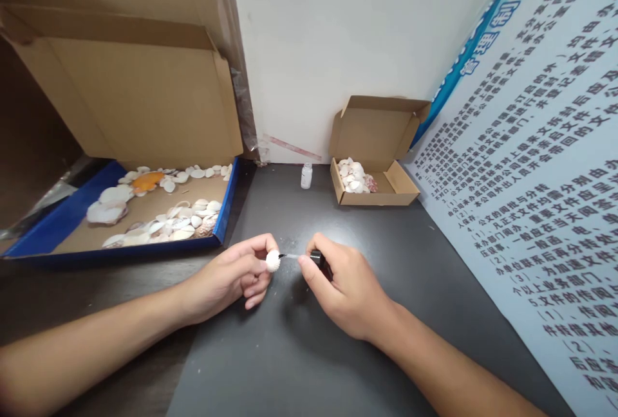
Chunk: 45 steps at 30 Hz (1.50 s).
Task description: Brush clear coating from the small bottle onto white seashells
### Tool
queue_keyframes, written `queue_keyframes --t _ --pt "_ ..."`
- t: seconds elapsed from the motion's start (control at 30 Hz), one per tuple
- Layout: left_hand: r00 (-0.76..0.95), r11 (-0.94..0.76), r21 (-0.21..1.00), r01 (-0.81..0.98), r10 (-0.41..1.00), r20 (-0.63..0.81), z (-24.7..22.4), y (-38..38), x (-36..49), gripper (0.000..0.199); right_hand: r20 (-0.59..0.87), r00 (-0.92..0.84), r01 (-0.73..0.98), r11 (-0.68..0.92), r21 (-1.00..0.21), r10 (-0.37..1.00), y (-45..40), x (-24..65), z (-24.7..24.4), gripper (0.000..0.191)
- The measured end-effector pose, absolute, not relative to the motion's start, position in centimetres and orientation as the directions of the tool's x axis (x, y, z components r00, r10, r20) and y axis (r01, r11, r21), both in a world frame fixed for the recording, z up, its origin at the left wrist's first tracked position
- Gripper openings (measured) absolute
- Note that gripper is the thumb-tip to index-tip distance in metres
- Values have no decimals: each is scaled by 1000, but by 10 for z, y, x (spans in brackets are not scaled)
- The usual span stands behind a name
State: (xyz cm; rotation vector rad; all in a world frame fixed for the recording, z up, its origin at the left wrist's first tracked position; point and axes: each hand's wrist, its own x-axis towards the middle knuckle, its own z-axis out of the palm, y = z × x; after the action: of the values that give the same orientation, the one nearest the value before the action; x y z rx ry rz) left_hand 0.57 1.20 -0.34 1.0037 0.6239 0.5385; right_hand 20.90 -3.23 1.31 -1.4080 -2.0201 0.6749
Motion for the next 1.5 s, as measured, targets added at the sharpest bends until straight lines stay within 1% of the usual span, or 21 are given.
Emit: queue_keyframes --t 0.2,0.37,0.43,0.53,0.63,0.7,0.8,0.87,0.93,1.0,1.13,1.27,1.33,1.43,1.5 --pt "708 423 896 -136 674 -211 -3 12 5 7 161 -293 638 318 -702 943 -31 209 12 23" --pt "696 423 893 -152 688 -207 -4 11 6 8 269 -225 584 351 -732 937 -34 209 13 22" --pt "694 424 892 -154 690 -208 -4 11 6 9 257 -259 571 362 -737 931 -34 210 14 21" --pt "695 423 895 -144 686 -213 -6 12 6 10 203 -301 604 351 -715 932 -34 209 14 21" --pt "701 411 902 -132 682 -209 -8 13 5 9 190 -268 647 322 -691 945 -32 209 14 26" --pt "701 405 905 -128 682 -206 -9 13 5 9 214 -254 638 329 -696 943 -32 210 14 27" --pt "695 408 902 -141 690 -204 -9 13 5 7 233 -299 609 373 -700 925 -32 210 15 26" --pt "691 412 899 -149 694 -203 -8 12 6 7 204 -305 640 359 -679 930 -31 210 15 26" --pt "687 415 897 -151 696 -207 -6 11 6 8 180 -267 687 318 -654 947 -31 210 15 26" --pt "681 421 895 -149 699 -216 -4 11 6 9 199 -241 694 312 -649 950 -30 210 15 26" --pt "677 439 887 -145 697 -234 -2 11 7 12 271 -287 653 394 -646 919 -32 209 16 25" --pt "665 434 887 -157 710 -229 -1 11 7 16 275 -235 697 359 -621 932 -32 208 15 25" --pt "663 430 888 -165 714 -223 0 11 8 17 287 -209 696 349 -627 935 -31 209 15 26" --pt "661 424 888 -177 719 -212 -1 12 8 18 300 -238 655 381 -653 924 -31 209 15 25" --pt "660 425 886 -187 722 -207 -1 12 8 18 276 -277 643 391 -659 921 -31 209 14 23"
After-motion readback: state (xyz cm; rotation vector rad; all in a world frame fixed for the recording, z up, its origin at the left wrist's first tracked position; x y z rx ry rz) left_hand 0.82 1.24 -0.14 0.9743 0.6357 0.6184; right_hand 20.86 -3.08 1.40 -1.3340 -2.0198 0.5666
